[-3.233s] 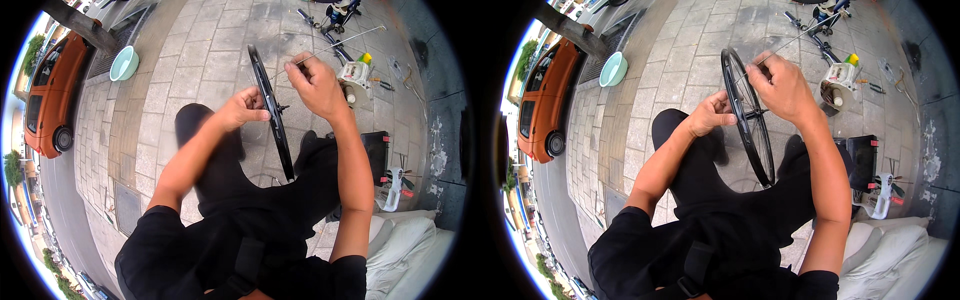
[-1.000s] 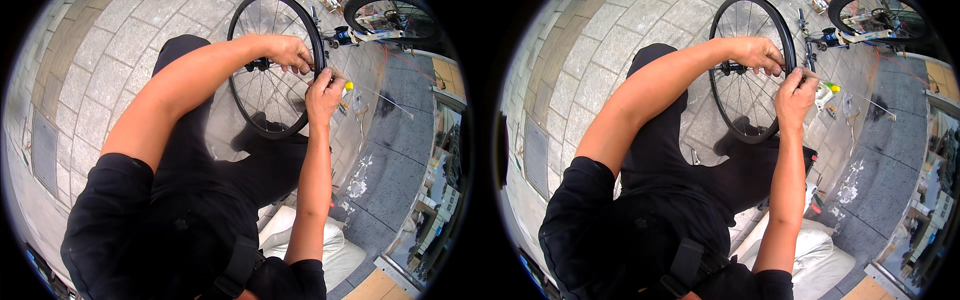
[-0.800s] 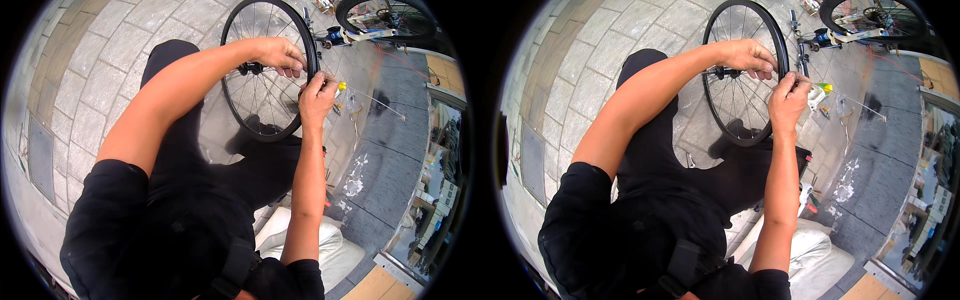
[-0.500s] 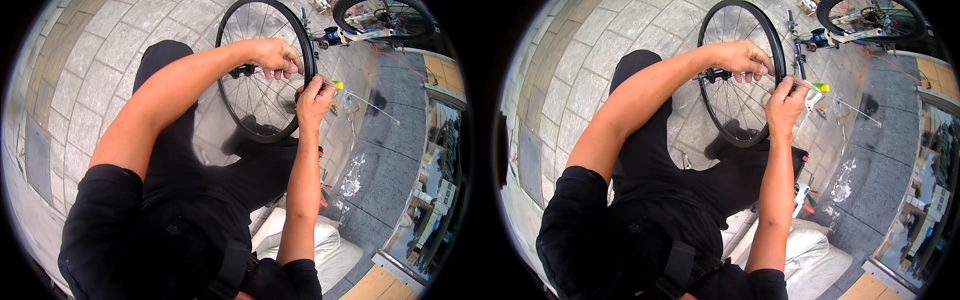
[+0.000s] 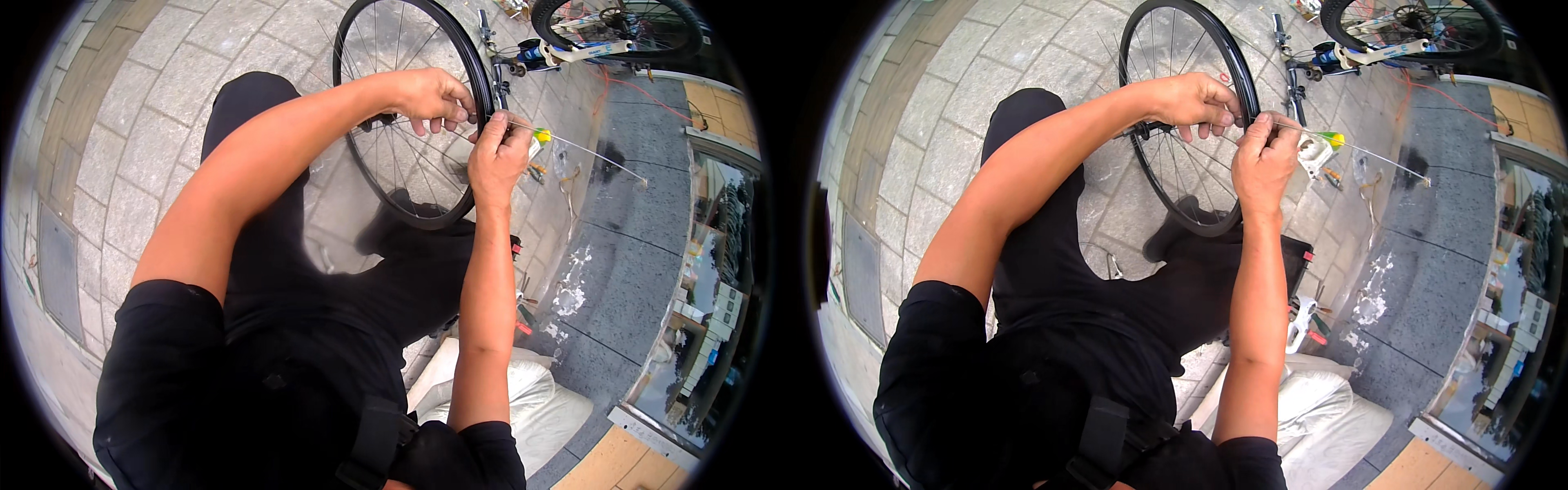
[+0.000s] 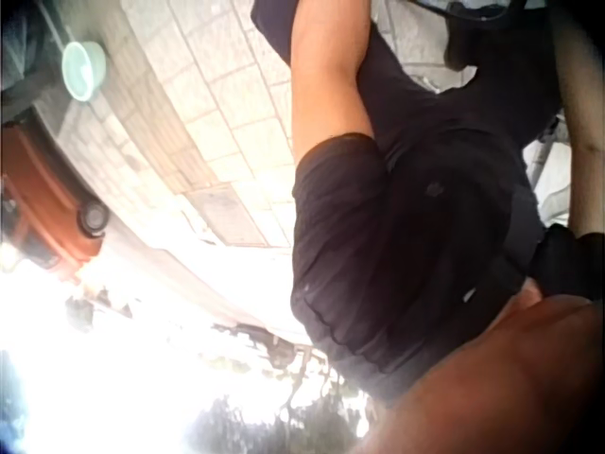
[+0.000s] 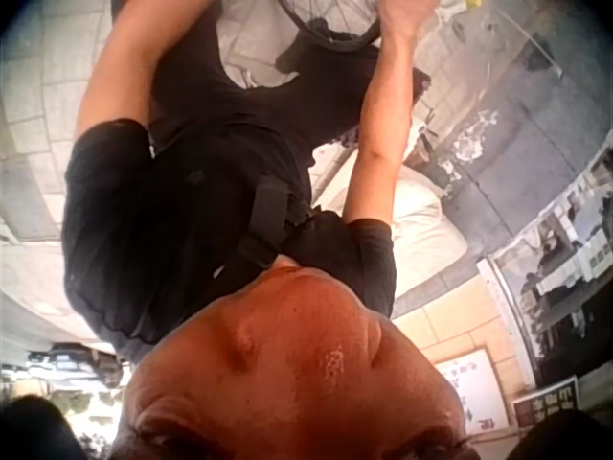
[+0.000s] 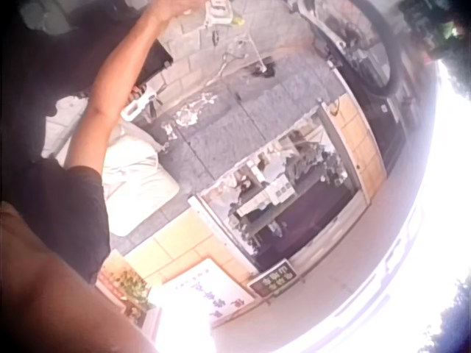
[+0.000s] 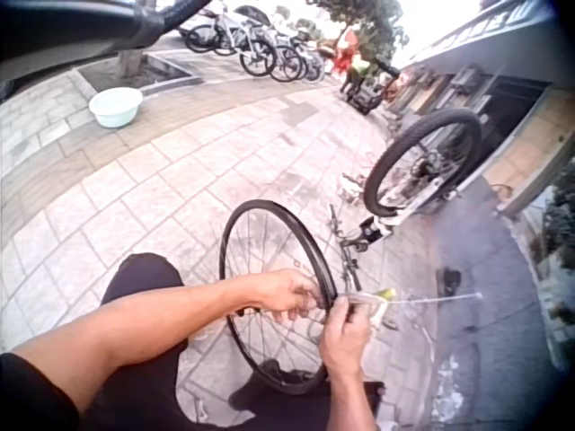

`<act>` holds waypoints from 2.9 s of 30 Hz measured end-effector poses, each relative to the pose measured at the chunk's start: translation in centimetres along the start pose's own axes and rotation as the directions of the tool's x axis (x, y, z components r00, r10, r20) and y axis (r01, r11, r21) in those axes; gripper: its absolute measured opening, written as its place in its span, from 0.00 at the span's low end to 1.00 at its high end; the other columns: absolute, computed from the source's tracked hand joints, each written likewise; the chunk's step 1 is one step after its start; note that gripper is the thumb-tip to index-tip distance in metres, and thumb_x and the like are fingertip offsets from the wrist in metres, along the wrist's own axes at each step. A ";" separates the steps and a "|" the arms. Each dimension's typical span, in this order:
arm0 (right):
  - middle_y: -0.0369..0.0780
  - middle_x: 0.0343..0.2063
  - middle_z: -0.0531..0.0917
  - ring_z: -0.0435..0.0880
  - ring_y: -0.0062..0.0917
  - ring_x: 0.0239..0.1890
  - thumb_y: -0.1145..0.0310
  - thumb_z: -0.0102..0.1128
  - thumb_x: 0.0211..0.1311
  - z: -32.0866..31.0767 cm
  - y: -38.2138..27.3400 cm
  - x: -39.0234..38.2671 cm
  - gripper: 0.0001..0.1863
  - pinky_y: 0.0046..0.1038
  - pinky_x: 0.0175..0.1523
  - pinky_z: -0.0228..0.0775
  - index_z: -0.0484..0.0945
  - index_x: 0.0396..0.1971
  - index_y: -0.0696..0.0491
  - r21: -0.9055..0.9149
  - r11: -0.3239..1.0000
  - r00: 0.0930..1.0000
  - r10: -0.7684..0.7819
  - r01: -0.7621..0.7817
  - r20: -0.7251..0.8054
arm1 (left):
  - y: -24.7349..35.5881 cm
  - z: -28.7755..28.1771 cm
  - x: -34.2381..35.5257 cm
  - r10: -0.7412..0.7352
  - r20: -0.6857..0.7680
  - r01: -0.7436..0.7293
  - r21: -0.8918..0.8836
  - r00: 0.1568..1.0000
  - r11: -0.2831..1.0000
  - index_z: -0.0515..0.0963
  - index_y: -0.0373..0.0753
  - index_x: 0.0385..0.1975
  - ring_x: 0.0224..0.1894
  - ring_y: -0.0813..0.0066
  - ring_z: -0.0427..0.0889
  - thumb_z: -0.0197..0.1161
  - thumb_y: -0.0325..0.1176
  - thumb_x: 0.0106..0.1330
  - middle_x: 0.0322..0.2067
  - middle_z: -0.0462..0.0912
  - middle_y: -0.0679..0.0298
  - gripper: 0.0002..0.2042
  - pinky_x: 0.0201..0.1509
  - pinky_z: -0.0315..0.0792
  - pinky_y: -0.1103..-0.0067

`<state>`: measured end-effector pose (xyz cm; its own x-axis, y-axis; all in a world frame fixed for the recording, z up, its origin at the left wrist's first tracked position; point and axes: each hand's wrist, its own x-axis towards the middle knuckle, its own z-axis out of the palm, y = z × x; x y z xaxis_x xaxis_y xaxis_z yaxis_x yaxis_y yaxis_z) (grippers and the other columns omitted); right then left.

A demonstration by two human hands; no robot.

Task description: The person installs and adjusts spokes on a bicycle wheel rim. They repeatedly insert spokes into the hub and rim, then tighten them using a spoke wrench. The work is performed on a tiled sidewalk with tools and a toolbox nearby.

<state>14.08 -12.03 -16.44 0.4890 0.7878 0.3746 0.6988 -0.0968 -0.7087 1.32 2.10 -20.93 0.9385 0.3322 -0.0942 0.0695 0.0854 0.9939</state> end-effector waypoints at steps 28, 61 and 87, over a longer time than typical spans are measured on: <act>0.39 0.21 0.81 0.82 0.22 0.21 0.67 0.54 0.76 0.6 -0.4 1.5 0.10 0.27 0.29 0.73 0.72 0.41 0.60 0.041 0.999 0.999 -0.020 0.018 0.048 | -1.2 -0.5 0.3 0.088 -0.095 -0.094 -0.060 0.992 0.994 0.81 0.37 0.52 0.37 0.79 0.83 0.60 0.36 0.77 0.34 0.85 0.67 0.12 0.40 0.78 0.80; 0.45 0.25 0.85 0.86 0.31 0.27 0.63 0.60 0.72 -0.3 -0.2 4.8 0.13 0.33 0.35 0.76 0.79 0.38 0.60 -0.123 0.987 0.978 -0.078 0.103 0.191 | -2.0 -0.8 0.3 0.130 -0.140 -0.144 -0.096 0.982 0.985 0.80 0.37 0.51 0.38 0.79 0.84 0.60 0.34 0.76 0.37 0.86 0.66 0.11 0.41 0.80 0.78; 0.47 0.24 0.85 0.86 0.35 0.29 0.63 0.61 0.70 -0.6 -0.7 4.4 0.13 0.34 0.37 0.76 0.80 0.35 0.59 -0.082 0.997 0.985 0.013 0.001 0.175 | -5.0 3.9 2.0 0.214 -0.354 -0.406 -0.670 0.911 0.622 0.79 0.32 0.50 0.49 0.73 0.83 0.68 0.27 0.70 0.44 0.85 0.62 0.12 0.59 0.75 0.74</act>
<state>16.12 -8.88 -13.94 0.3992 0.8806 0.2552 0.7401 -0.1452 -0.6567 4.19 -1.33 -25.89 0.7497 0.6531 0.1068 -0.5646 0.5470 0.6181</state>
